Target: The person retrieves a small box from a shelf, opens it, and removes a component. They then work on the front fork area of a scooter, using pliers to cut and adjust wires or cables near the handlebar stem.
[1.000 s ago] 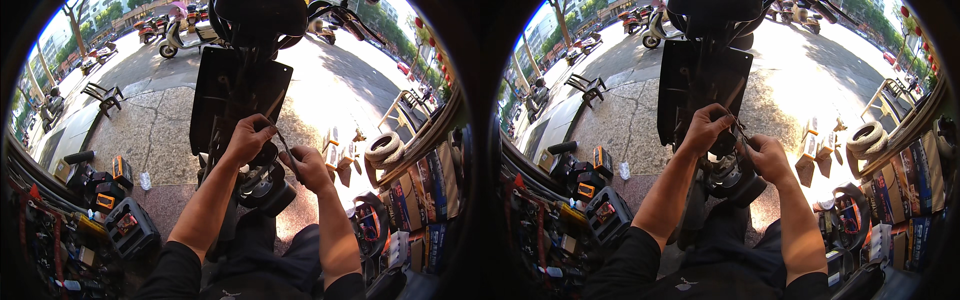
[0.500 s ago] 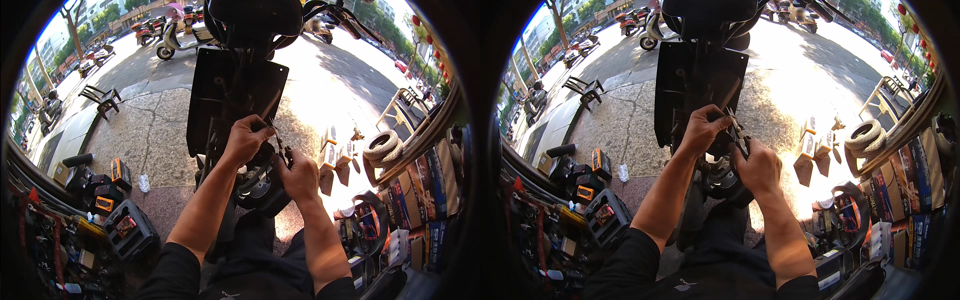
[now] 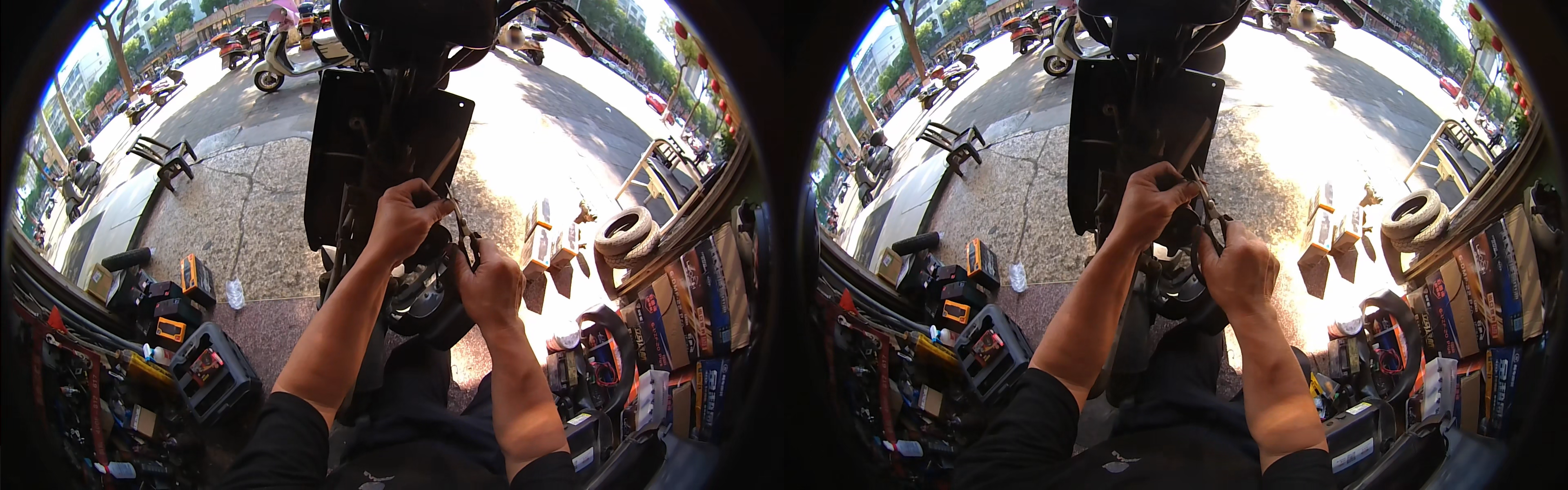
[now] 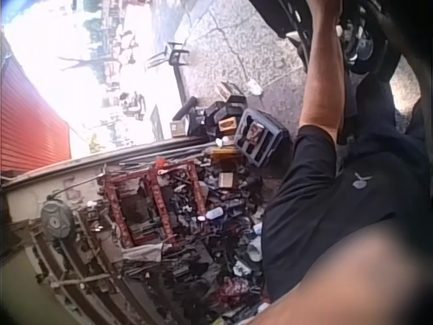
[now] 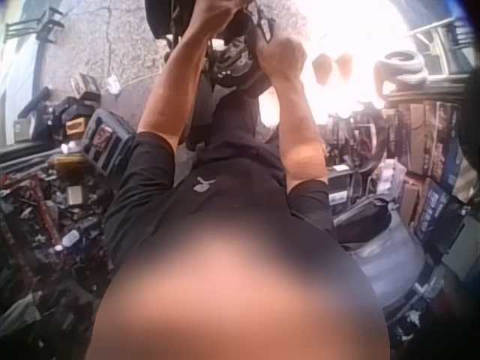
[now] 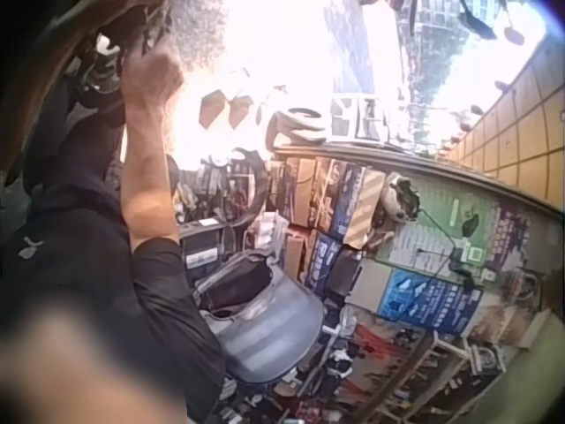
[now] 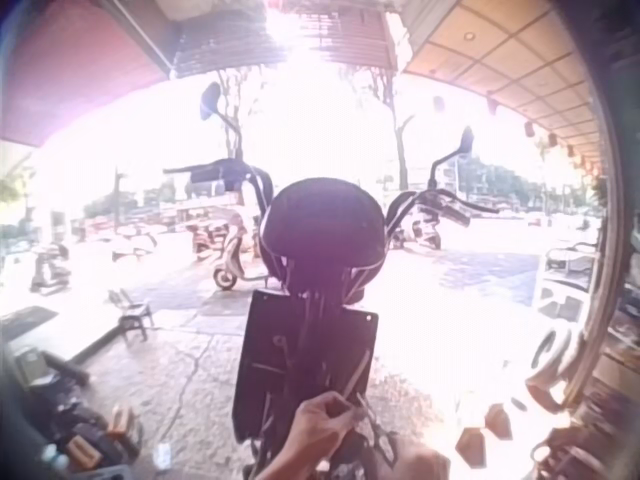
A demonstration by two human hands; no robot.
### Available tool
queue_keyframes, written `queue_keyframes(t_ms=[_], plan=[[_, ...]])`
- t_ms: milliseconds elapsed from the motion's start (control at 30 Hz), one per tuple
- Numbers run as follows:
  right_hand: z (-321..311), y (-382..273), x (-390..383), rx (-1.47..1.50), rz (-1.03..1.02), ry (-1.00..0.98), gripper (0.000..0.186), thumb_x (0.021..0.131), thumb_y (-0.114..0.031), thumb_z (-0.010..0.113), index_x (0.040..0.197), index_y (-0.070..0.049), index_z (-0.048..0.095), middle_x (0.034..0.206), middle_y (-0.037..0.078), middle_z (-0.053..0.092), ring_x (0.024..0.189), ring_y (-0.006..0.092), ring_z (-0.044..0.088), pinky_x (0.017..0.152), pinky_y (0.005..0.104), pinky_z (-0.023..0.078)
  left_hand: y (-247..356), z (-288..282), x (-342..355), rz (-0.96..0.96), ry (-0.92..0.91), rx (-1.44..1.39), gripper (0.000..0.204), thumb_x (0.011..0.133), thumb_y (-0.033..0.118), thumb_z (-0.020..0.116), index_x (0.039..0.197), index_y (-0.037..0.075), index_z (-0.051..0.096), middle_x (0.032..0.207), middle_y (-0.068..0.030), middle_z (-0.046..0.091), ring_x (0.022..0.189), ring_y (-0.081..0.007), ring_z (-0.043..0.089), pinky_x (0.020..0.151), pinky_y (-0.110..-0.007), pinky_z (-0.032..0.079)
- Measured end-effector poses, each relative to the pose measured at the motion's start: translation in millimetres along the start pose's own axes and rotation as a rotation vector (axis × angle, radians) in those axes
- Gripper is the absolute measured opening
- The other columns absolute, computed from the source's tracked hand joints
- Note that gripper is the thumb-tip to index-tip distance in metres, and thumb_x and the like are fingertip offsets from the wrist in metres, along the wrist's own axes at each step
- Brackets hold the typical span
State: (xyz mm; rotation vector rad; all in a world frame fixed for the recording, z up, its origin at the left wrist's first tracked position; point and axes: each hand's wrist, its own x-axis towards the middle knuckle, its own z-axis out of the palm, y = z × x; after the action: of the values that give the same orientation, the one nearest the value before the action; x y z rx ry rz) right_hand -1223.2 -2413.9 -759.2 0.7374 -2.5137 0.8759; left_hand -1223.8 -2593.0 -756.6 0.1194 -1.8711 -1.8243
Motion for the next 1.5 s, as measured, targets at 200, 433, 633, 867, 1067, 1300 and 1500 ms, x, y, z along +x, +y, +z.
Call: queue_keyframes(t_ms=[200,433,633,867,1067,1300,1500], plan=[[5.5,-0.5,-3.2,0.036,0.017,0.033,0.039,0.089,-0.041,0.073,0.088,-0.003,0.062,0.081,0.020,0.069,0.075,0.0427,0.068,0.067,0.0518,0.053,-0.4,1.9,0.3,0.017,0.031,0.044,0.020,0.085,0.012,0.084,0.079,0.001,0.069,0.068,-0.0021,0.066,0.062,-0.0060,0.054,0.053,-0.026,0.041],[8.4,-2.7,-6.0,0.019,0.049,0.033,0.038,0.089,-0.040,0.073,0.089,-0.003,0.063,0.081,0.019,0.069,0.076,0.0418,0.068,0.067,0.0512,0.052,8.6,2.0,-2.5,-0.030,0.035,0.131,0.018,0.085,0.009,0.083,0.079,0.001,0.068,0.072,-0.0033,0.068,0.066,-0.0066,0.058,0.058,-0.024,0.045],[0.3,-0.1,-0.7,0.148,0.083,0.164,0.028,0.091,-0.030,0.073,0.090,-0.003,0.064,0.075,0.019,0.069,0.070,0.0411,0.068,0.063,0.0488,0.052,15.7,2.8,-6.3,-0.074,0.040,0.182,0.026,0.080,0.016,0.088,0.079,0.000,0.068,0.070,-0.0040,0.068,0.065,-0.0071,0.059,0.057,-0.026,0.046],[-4.2,-3.7,-11.2,0.460,0.100,0.051,0.032,0.092,-0.031,0.074,0.091,0.000,0.066,0.072,0.018,0.070,0.066,0.0341,0.070,0.061,0.0418,0.053,15.1,4.8,-9.0,0.026,-0.025,0.030,0.019,0.085,0.008,0.079,0.098,-0.001,0.068,0.089,-0.0070,0.071,0.081,-0.0117,0.066,0.071,-0.027,0.053],[0.8,11.0,-18.0,0.599,0.182,-0.087,0.035,0.096,-0.029,0.073,0.088,0.004,0.067,0.073,0.004,0.069,0.064,0.0099,0.059,0.058,0.0290,0.047,18.6,0.1,-11.2,0.024,-0.005,0.052,0.014,0.087,0.004,0.073,0.099,-0.001,0.070,0.089,-0.0078,0.073,0.082,-0.0132,0.068,0.073,-0.027,0.054],[2.5,35.9,-24.0,0.872,0.324,-0.323,0.038,0.099,-0.040,0.068,0.086,-0.005,0.066,0.063,-0.004,0.055,0.053,0.0040,0.051,0.048,0.0217,0.039,50.1,-14.1,-22.6,0.068,-0.059,0.354,0.023,0.084,0.005,0.074,0.105,-0.002,0.070,0.094,-0.0136,0.075,0.083,-0.0176,0.071,0.074,-0.030,0.056],[4.2,34.0,-41.5,1.141,0.505,-0.590,0.041,0.100,-0.044,0.065,0.084,-0.006,0.062,0.061,-0.003,0.052,0.048,0.0074,0.051,0.043,0.0224,0.039,64.7,-20.3,-27.6,0.088,-0.105,0.646,0.032,0.080,0.005,0.075,0.110,-0.004,0.070,0.104,-0.0171,0.075,0.096,-0.0243,0.073,0.087,-0.033,0.056]])
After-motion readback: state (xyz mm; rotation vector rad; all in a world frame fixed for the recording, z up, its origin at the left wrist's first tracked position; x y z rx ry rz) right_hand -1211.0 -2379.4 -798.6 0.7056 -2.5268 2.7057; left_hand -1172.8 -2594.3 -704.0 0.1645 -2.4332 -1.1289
